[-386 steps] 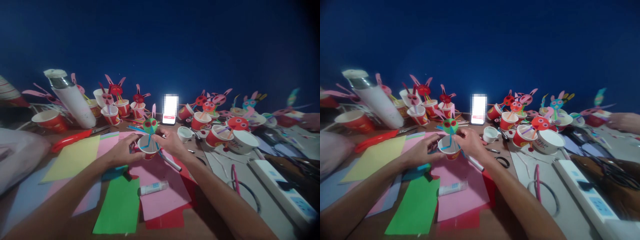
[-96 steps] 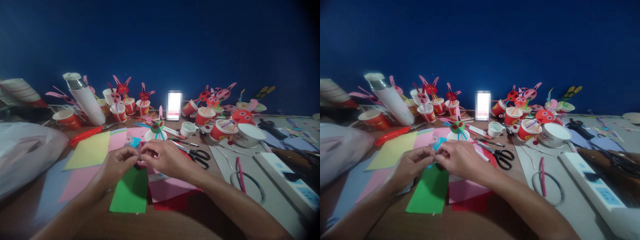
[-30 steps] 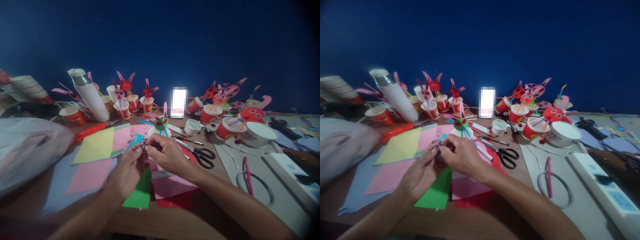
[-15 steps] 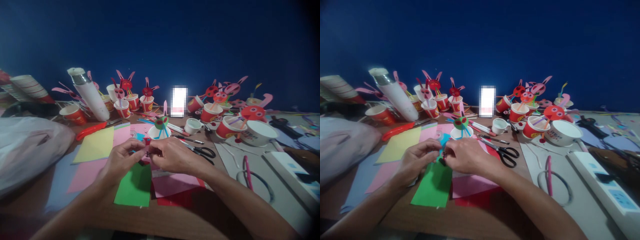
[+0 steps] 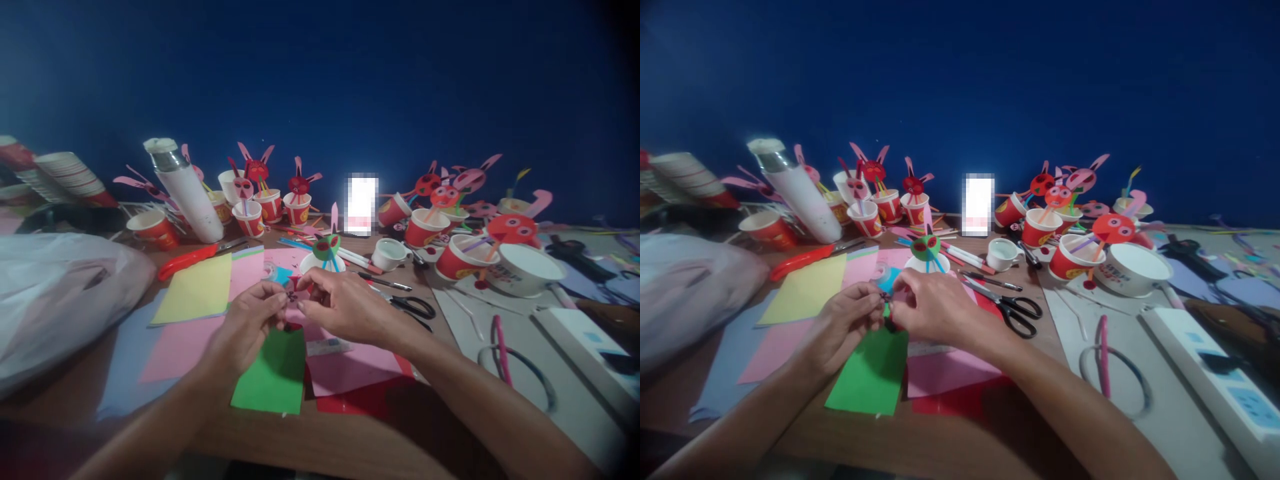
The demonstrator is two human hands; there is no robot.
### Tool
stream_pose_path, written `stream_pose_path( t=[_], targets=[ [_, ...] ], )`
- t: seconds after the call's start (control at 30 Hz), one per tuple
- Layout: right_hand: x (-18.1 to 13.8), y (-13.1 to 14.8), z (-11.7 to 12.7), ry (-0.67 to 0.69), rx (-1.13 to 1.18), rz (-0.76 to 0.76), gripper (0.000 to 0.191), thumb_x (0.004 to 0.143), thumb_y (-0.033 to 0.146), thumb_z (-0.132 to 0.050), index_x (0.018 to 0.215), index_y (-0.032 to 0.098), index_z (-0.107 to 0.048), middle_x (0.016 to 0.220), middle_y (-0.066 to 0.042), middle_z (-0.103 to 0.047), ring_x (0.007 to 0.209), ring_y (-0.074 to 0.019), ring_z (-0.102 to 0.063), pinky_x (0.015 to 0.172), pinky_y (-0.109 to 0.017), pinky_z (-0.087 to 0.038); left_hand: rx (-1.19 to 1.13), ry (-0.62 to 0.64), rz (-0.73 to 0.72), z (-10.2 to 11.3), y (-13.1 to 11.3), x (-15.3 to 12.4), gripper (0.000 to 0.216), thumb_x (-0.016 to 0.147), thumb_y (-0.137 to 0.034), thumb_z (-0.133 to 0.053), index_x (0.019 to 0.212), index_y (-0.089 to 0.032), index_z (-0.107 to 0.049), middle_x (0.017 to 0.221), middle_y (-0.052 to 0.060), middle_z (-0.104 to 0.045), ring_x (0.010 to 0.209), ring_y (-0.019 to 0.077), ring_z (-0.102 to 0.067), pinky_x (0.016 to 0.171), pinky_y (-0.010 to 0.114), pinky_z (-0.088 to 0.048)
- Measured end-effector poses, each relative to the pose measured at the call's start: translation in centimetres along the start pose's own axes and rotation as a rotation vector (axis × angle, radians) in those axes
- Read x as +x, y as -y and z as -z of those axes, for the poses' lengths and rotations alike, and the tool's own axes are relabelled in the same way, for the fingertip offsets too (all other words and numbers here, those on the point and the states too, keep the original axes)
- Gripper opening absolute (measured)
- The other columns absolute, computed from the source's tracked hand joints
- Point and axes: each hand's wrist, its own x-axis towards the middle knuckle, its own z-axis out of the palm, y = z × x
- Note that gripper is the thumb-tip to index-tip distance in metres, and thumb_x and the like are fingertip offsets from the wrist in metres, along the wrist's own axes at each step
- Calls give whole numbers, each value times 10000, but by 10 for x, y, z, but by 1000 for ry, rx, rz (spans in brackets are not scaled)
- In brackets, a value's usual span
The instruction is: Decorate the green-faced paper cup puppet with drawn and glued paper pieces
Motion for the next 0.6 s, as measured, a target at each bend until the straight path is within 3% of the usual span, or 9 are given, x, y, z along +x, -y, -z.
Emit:
stream_pose_path(
  t=[0.13,0.3,0.43,0.6],
  targets=[
    [2,-3,-7,-34,53,24,118,765,235,-497,826,200,-593,656,25,-587,576,-97,-464,527,-213,-268,-108,57,49,1,5,0,108,735,-207,-643,730,-153,-549,598,-33,-539,532,63,-502,527,169,-431],
    [3,-4,-8,-56,51,35,132,783,199,-483,754,180,-611,640,19,-582,562,-87,-441,525,-219,-256,-77,52,72,2,7,-1,119,715,-204,-664,767,-153,-569,611,-27,-568,518,67,-516,485,164,-422],
    [2,-2,-6,-38,49,23,125,777,207,-499,738,179,-615,620,23,-571,554,-85,-435,515,-216,-247,59,35,-10,3,4,1,212,683,-231,-694,861,-163,-600,622,-26,-599,507,68,-523,485,167,-420],
    [2,-3,-7,-27,43,23,131,778,227,-510,751,184,-631,604,24,-565,547,-87,-435,502,-220,-240,276,-26,-141,-1,-5,4,135,642,-224,-712,719,-145,-634,571,-41,-576,469,47,-489,461,149,-387]
  ],
)
